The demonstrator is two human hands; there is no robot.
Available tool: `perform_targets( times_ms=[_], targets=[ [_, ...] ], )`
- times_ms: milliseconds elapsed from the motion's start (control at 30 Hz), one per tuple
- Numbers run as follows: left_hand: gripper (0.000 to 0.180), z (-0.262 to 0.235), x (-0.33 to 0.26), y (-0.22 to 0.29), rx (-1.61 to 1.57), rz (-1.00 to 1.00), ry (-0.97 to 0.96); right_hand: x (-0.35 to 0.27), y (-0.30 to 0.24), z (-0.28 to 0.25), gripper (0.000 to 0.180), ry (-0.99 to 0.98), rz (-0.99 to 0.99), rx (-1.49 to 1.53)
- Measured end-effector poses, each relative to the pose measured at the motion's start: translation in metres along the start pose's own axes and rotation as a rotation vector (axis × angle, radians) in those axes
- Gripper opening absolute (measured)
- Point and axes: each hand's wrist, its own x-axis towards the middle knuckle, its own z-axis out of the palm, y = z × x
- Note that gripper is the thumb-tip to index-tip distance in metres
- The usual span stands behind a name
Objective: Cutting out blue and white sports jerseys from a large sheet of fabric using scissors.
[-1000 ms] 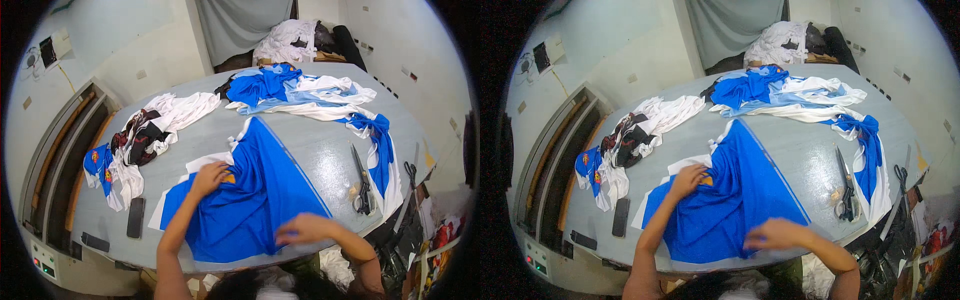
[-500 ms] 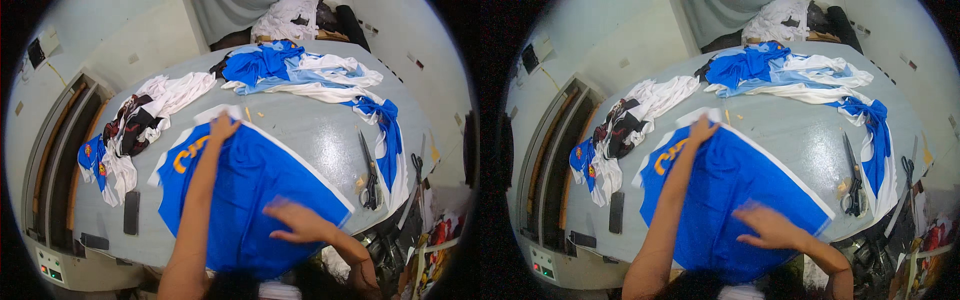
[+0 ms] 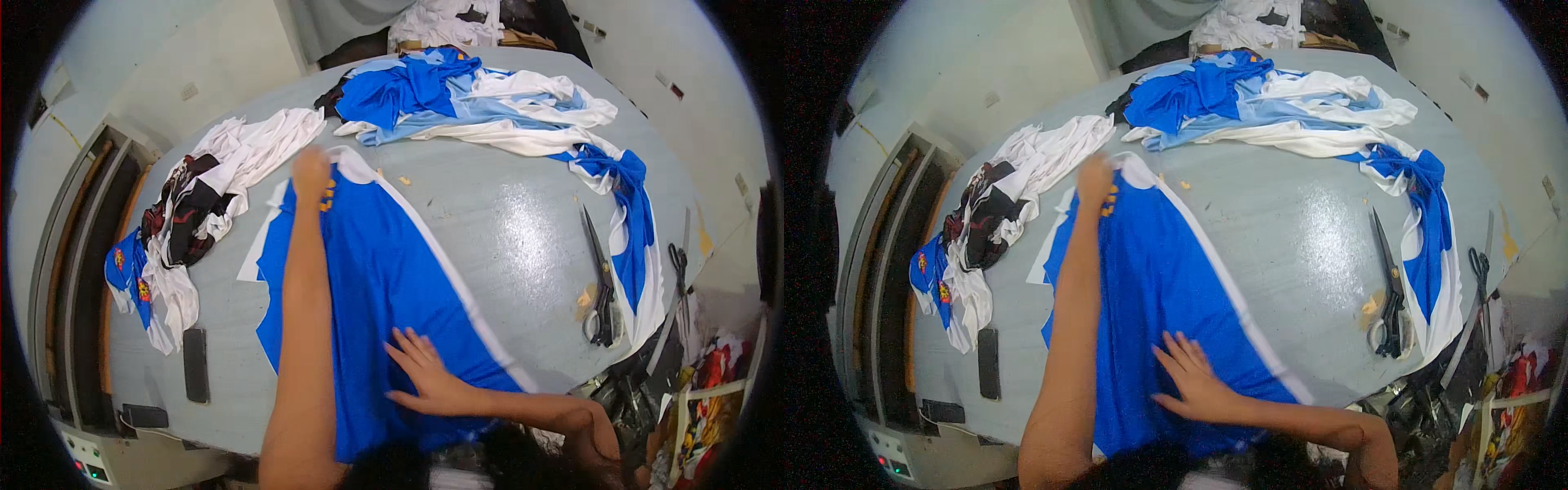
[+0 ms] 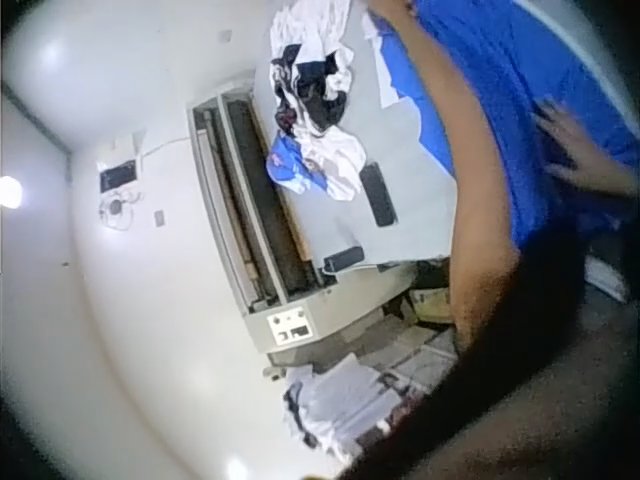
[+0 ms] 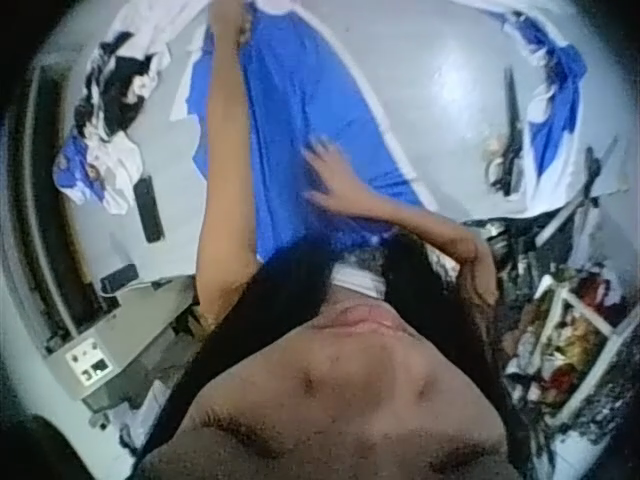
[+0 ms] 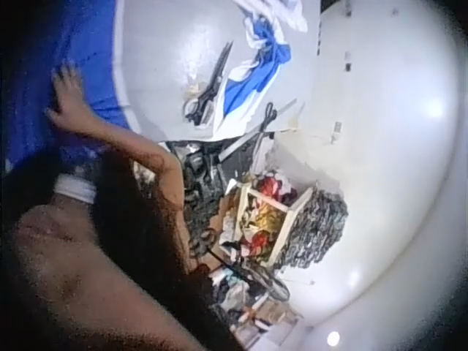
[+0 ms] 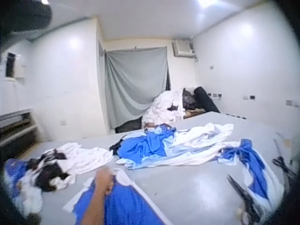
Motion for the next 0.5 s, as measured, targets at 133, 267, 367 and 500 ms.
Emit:
perform_targets(
  times_ms=[133, 267, 367, 500],
  targets=[
    [0.035, -0.048, 0.004, 0.04, -0.227, 0.082, 0.271, 0.028, 0.009, -0.038, 0.046, 0.015, 0.007, 0.388],
    [0.054, -0.075, -0.097, 0.067, -0.144, 0.014, -0.324, -0.005, 0.027, -0.062, 0.048, 0.009, -0.091, -0.163],
    [0.064, -0.106, -0.151, 0.084, -0.088, -0.381, -0.565, -0.045, 0.019, -0.081, 0.051, -0.099, -0.021, -0.284],
    [0.069, -0.086, -0.161, -0.001, -0.024, -0.294, -0.471, -0.084, 0.007, -0.076, 0.052, -0.182, -0.026, -0.343]
  ],
)
